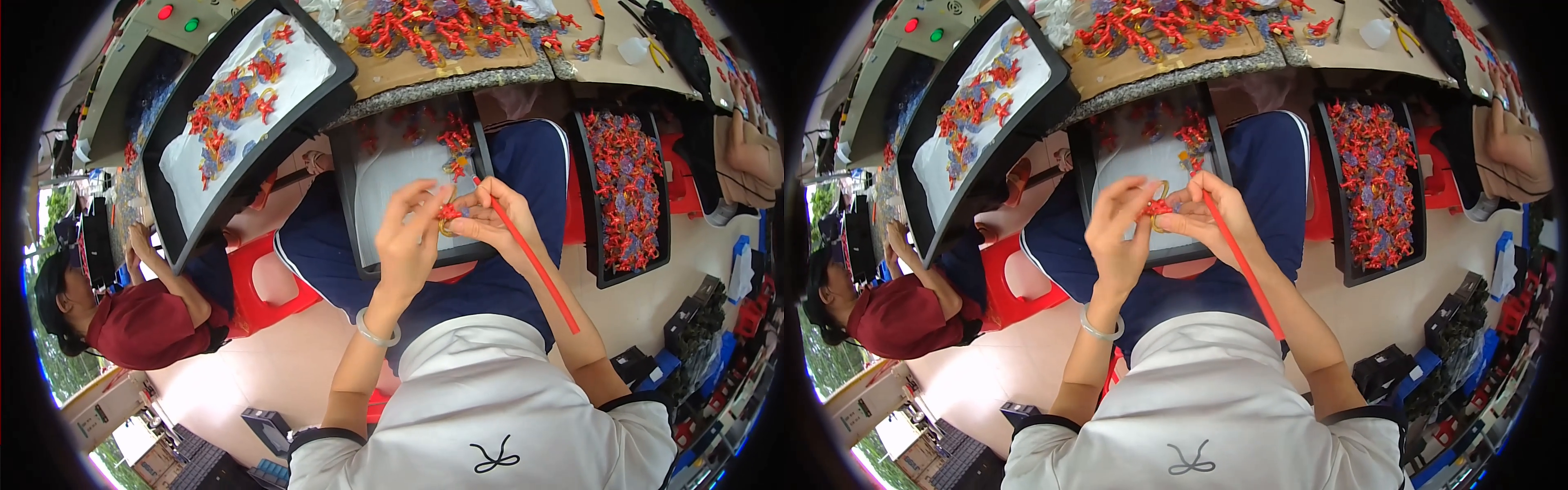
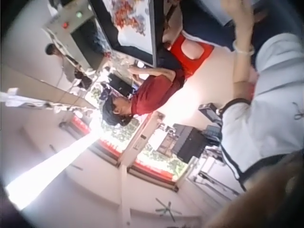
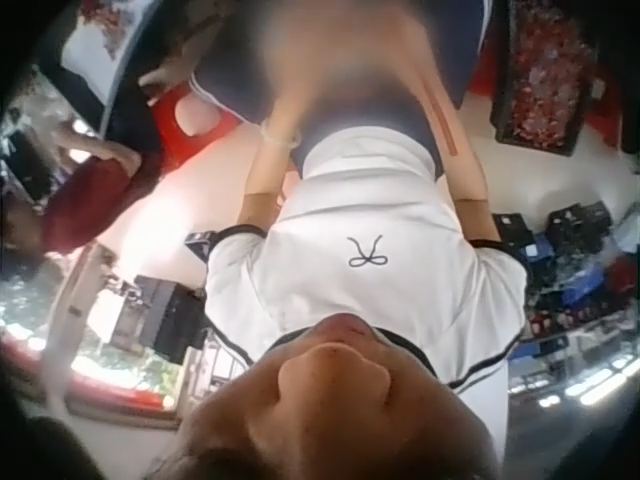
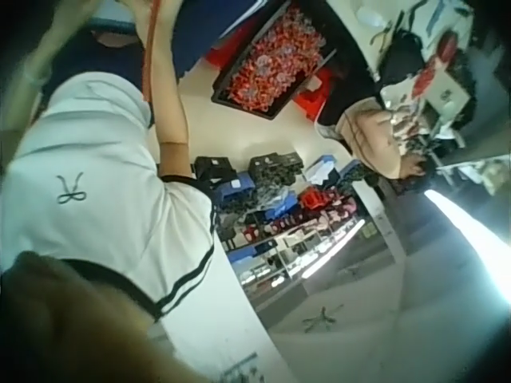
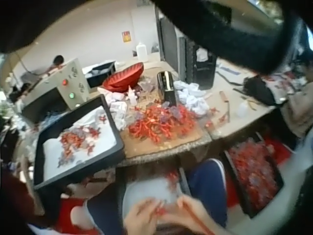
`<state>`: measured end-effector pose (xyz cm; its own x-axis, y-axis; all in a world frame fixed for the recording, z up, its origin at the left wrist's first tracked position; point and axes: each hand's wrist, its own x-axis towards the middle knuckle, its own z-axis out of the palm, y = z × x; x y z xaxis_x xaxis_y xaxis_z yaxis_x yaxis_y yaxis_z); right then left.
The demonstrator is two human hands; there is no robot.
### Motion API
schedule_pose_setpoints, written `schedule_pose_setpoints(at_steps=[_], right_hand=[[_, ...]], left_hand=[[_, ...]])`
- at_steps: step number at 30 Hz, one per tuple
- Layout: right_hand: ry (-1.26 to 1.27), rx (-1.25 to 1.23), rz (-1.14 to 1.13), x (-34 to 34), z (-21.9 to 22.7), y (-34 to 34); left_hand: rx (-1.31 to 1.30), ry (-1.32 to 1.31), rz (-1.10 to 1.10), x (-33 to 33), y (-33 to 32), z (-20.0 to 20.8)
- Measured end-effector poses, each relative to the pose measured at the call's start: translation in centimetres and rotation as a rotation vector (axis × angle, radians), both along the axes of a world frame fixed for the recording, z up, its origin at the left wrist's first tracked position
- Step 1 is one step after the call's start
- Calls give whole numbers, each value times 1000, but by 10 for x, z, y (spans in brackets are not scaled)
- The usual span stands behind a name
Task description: The person assembles small plastic toy figures by hand, applying paint with a brush or glue from a bottle to detailed parts.
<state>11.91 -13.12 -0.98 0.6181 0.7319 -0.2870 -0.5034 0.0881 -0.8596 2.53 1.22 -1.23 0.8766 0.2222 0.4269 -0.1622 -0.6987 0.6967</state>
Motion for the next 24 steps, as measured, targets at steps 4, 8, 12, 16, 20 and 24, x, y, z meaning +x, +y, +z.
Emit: schedule_pose_setpoints(at_steps=[4, 8, 12, 16, 20, 24], right_hand=[[-86, 85, -149, -13, 8, 7], [-402, 3, -215, -19, 2, 10], [-528, -99, -68, -7, 8, -2], [-498, -112, -1, 3, 26, -10], [-737, -52, -94, 21, 57, -21], [-705, 88, -41, 18, 64, -28]], left_hand=[[-1089, -37, 53, -10, -11, 6], [-1368, 86, -85, -20, -27, 6], [-1418, 205, 29, -23, -24, 20], [-1506, 229, 67, -21, -21, 30], [-1416, 297, 82, -23, -17, 27], [-1451, 371, 59, -23, -13, 32]])
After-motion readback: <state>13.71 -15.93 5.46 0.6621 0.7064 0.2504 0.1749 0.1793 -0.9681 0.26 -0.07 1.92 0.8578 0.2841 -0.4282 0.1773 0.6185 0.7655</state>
